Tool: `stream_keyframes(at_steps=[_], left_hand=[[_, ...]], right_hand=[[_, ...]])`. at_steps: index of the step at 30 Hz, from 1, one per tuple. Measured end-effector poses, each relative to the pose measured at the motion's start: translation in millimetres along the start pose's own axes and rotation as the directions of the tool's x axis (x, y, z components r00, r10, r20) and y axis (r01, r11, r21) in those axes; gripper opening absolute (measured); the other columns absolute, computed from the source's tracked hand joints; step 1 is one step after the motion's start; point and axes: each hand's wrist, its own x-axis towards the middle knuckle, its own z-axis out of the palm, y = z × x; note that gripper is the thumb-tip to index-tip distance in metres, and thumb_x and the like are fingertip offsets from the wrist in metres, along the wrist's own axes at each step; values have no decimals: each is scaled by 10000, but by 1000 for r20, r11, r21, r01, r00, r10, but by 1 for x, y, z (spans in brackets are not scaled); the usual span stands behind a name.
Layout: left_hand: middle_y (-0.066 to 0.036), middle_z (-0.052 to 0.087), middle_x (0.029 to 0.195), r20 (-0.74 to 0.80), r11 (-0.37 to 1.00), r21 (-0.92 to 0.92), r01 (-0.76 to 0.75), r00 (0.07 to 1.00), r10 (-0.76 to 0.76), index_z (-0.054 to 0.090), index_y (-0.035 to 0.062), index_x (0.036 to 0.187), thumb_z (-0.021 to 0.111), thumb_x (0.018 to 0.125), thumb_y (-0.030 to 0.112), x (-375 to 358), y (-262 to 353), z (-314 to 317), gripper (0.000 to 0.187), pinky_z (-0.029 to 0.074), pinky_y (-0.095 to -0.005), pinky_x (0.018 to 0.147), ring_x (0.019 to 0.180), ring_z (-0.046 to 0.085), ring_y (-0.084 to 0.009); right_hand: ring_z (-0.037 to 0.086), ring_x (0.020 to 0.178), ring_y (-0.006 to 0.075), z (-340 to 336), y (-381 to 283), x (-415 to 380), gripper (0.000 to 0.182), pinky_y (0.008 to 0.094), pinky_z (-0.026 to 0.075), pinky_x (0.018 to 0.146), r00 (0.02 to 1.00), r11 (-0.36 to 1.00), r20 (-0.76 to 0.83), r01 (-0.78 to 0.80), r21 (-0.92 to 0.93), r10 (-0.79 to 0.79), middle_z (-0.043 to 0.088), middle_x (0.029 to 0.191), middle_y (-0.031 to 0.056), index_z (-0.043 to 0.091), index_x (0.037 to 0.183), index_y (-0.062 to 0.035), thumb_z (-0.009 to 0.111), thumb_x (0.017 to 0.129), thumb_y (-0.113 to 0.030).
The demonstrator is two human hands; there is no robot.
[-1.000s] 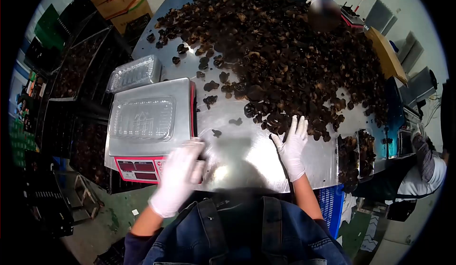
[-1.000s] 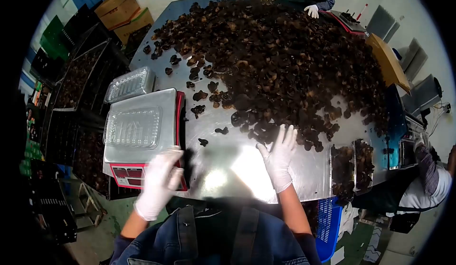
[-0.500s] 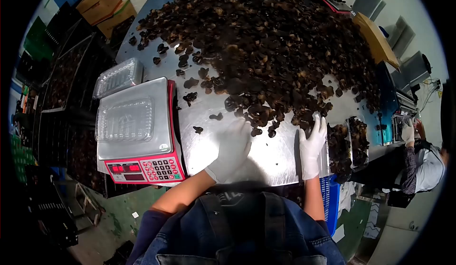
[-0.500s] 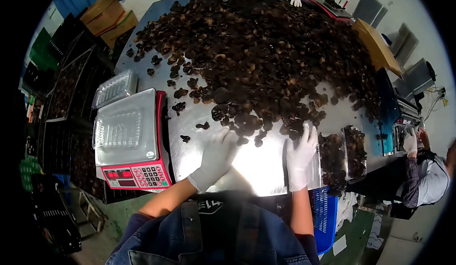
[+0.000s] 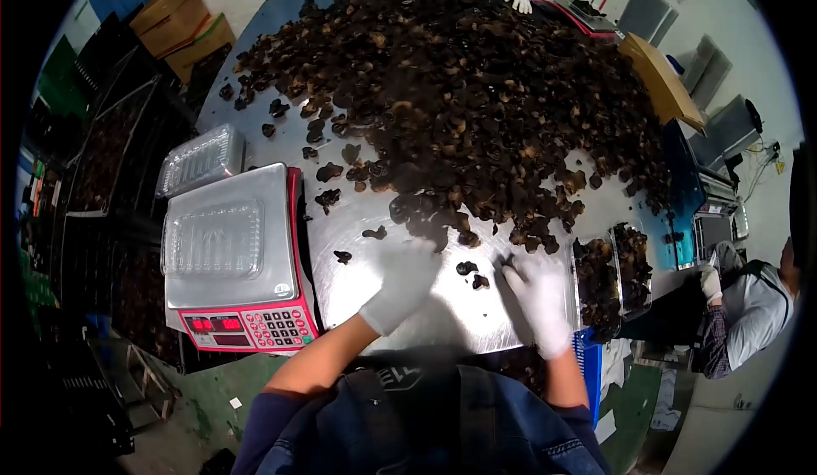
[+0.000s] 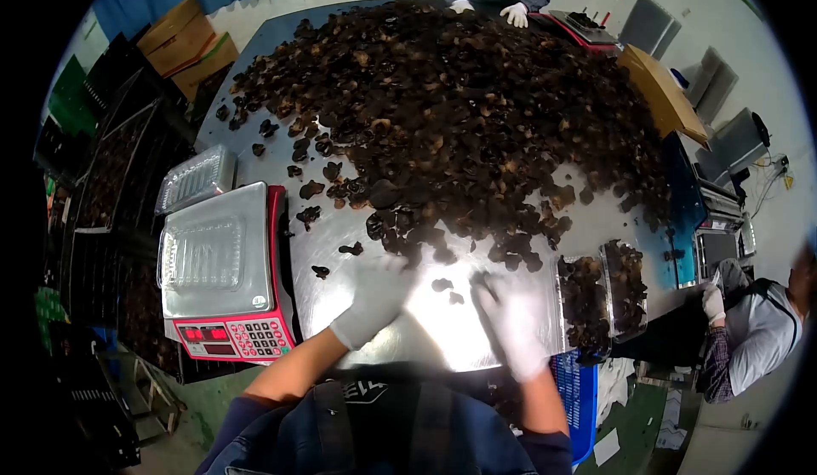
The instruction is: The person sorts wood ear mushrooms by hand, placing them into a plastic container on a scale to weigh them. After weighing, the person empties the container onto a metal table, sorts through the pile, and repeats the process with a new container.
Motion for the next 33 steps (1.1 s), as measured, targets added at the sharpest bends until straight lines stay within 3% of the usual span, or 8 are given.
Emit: stream_keyframes(at_steps=[3, 6, 8, 11, 14, 21, 24, 33], left_hand=[[-79, 590, 1098, -147, 998, -61, -4, 989, -5, 665, 90, 1019, 609, 807, 121, -6, -5, -24, 222, 441, -397, 898, 1053, 545, -267], [-84, 604, 1122, -176, 977, -206, -48, 984, 11, 672, 100, 1066, 610, 830, 164, 3, 13, -10, 251, 447, -432, 904, 1053, 563, -282], [-89, 632, 1148, -175, 788, -578, -214, 975, 137, 679, 96, 1066, 613, 833, 203, 22, 38, -1, 264, 450, -448, 959, 1094, 576, -292], [-104, 652, 1171, -339, 904, 13, -426, 849, 405, 681, 91, 1069, 608, 834, 219, 49, 43, 46, 277, 434, -444, 1028, 1165, 569, -292], [-140, 651, 1165, -212, 937, 280, -209, 938, 273, 667, 57, 1011, 611, 818, 209, 61, 15, 34, 252, 413, -447, 1069, 1218, 554, -286], [-160, 586, 1168, -255, 989, 109, 98, 965, -68, 614, 55, 989, 633, 760, 195, 30, -22, -13, 269, 340, -464, 1110, 1277, 482, -340], [-158, 541, 1314, -217, 978, 86, 190, 962, -167, 586, 59, 1149, 648, 779, 162, 20, -23, -20, 389, 326, -462, 1117, 1309, 449, -341], [-161, 483, 1369, -375, 965, -170, 199, 893, -250, 514, 40, 1320, 640, 777, 55, -13, -16, -25, 557, 369, -469, 1055, 1291, 449, -368]], right_hand=[[690, 712, 294, -73, 41, -64, 232, 391, 548, 705, 925, 990, 367, -47, -133, 93, 711, 815, 108, 749, 869, -108, 815, 697, -249], [671, 806, 332, -64, 46, -73, 292, 409, 530, 770, 940, 932, 171, -246, -264, 297, 694, 872, 118, 724, 1006, -118, 792, 739, -215], [626, 923, 379, -34, 41, -49, 313, 452, 503, 847, 952, 953, -45, -299, 51, 301, 660, 1013, 157, 675, 1098, -80, 726, 793, -132], [514, 1234, 385, 20, 53, -10, 616, 418, 428, 1045, 941, 952, -149, -294, 85, 304, 536, 1330, 215, 539, 1352, -72, 768, 785, -145], [480, 1257, 390, 48, 51, 20, 709, 438, 415, 1052, 921, 934, -198, -352, -55, 336, 502, 1378, 212, 524, 1378, -106, 818, 754, -270], [495, 1266, 295, 65, 9, 39, 644, 367, 386, 1096, 980, 832, 37, -187, 522, 197, 512, 1358, 142, 531, 1371, -80, 769, 773, -56], [422, 1346, 354, 40, 6, 24, 686, 387, 361, 1111, 984, 913, 88, -179, 367, 157, 411, 1485, 185, 483, 1429, -120, 750, 804, -208], [647, 881, 243, 6, 13, -90, 379, 338, 534, 763, 974, 958, 66, -227, 177, 219, 636, 993, 101, 699, 1072, -79, 805, 709, -90]])
